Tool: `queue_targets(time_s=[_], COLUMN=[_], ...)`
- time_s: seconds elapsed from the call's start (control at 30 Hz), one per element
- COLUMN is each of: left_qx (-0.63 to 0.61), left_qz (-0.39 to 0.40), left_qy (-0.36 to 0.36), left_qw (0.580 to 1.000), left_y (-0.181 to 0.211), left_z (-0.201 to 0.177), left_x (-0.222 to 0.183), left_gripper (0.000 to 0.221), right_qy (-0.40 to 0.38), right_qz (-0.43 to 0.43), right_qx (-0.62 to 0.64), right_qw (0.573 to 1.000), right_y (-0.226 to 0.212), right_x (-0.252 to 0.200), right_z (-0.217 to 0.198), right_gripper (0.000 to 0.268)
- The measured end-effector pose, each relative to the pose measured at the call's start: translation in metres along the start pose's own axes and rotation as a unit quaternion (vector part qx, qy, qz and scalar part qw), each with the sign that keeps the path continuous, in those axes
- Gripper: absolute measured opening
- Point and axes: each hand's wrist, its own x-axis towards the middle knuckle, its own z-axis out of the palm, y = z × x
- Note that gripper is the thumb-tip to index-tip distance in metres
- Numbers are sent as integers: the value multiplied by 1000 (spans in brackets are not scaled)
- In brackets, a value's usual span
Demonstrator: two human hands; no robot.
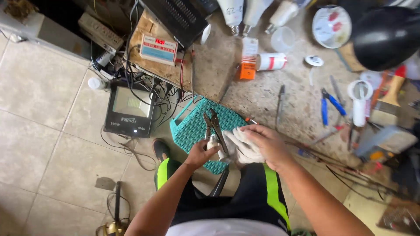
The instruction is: Testing the continuity of LED components and bulbs using multimeter probes at a repair bench.
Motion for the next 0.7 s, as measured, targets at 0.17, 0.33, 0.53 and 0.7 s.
queue_targets(time_s=[0.17, 0.33, 0.53, 0.7], left_qx=[-12, 105, 189, 194], left_qz=[2, 183, 182, 157], left_qy=[64, 185, 307, 403], left_qw=[998, 960, 915, 880], left_y=[-29, -42, -68, -65], left_z=[27, 36, 66, 85], left_x=[33, 37, 37, 13], left_gripper=[56, 56, 66, 54], right_qy=[-27, -43, -99, -86], right_qz=[-29, -116, -110, -121], right_qx=[10, 103, 294, 334], right_qw=[999, 987, 944, 931], right_y=[63, 118, 192, 222], right_x=[59, 59, 50, 33], right_z=[3, -26, -71, -82], right_gripper=[27, 35, 64, 53])
